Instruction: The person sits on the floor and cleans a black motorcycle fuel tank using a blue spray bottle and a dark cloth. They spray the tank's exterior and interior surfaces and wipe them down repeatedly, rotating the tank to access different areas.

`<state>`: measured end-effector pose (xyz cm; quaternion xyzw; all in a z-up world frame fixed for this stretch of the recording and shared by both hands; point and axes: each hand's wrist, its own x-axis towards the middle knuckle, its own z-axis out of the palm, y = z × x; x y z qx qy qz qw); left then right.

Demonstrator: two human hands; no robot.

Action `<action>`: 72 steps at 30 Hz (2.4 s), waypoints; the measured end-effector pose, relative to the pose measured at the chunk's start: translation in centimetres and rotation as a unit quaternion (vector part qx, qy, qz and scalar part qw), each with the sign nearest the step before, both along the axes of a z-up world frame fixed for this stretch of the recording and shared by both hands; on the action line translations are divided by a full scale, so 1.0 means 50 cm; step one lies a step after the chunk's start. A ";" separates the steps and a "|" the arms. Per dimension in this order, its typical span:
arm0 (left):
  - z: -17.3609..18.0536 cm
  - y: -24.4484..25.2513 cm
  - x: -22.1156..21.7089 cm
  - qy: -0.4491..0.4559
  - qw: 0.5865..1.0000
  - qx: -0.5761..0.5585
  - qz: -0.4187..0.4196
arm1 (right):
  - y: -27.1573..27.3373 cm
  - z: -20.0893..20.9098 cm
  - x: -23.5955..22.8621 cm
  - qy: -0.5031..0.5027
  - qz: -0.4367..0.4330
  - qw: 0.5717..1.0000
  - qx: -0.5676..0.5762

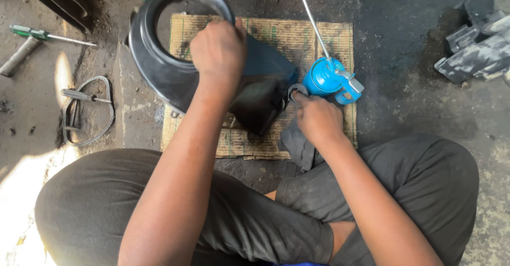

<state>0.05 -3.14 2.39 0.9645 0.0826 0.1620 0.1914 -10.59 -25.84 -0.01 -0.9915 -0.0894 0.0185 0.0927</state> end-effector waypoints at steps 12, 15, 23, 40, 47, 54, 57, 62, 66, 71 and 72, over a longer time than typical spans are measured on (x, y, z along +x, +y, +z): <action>-0.007 -0.006 0.005 0.009 1.000 0.027 -0.001 | -0.006 -0.052 0.015 -0.077 0.108 0.985 -0.110; -0.019 -0.004 0.010 -0.010 0.999 0.042 0.006 | -0.002 -0.068 0.000 -0.069 0.178 0.969 -0.154; -0.019 0.010 0.025 -0.002 1.000 0.010 -0.022 | -0.070 -0.062 0.028 -0.001 0.050 0.985 0.165; -0.008 -0.002 0.027 -0.066 0.995 -0.004 -0.081 | -0.053 0.018 0.081 0.010 0.286 0.947 -0.145; 0.001 -0.012 0.024 -0.112 0.988 -0.006 -0.107 | -0.045 0.018 0.043 -0.047 0.251 0.947 -0.196; -0.006 -0.011 0.035 -0.089 0.990 -0.011 -0.106 | -0.035 -0.012 0.021 -0.088 0.221 0.941 -0.240; -0.020 -0.007 0.030 -0.120 0.990 -0.033 -0.068 | -0.033 -0.022 0.021 -0.084 0.204 0.942 -0.252; -0.052 0.018 0.045 -0.099 0.994 -0.025 -0.046 | -0.063 -0.007 0.022 -0.025 0.122 0.992 -0.026; -0.074 0.034 0.058 -0.042 0.998 -0.026 -0.041 | -0.093 -0.016 0.020 0.029 0.100 0.991 0.086; -0.079 0.032 0.056 -0.020 0.999 -0.016 -0.042 | -0.071 -0.040 0.020 0.076 0.150 0.981 0.093; -0.078 0.035 0.056 -0.020 0.999 -0.012 -0.042 | -0.064 -0.040 0.021 0.087 0.138 0.984 0.077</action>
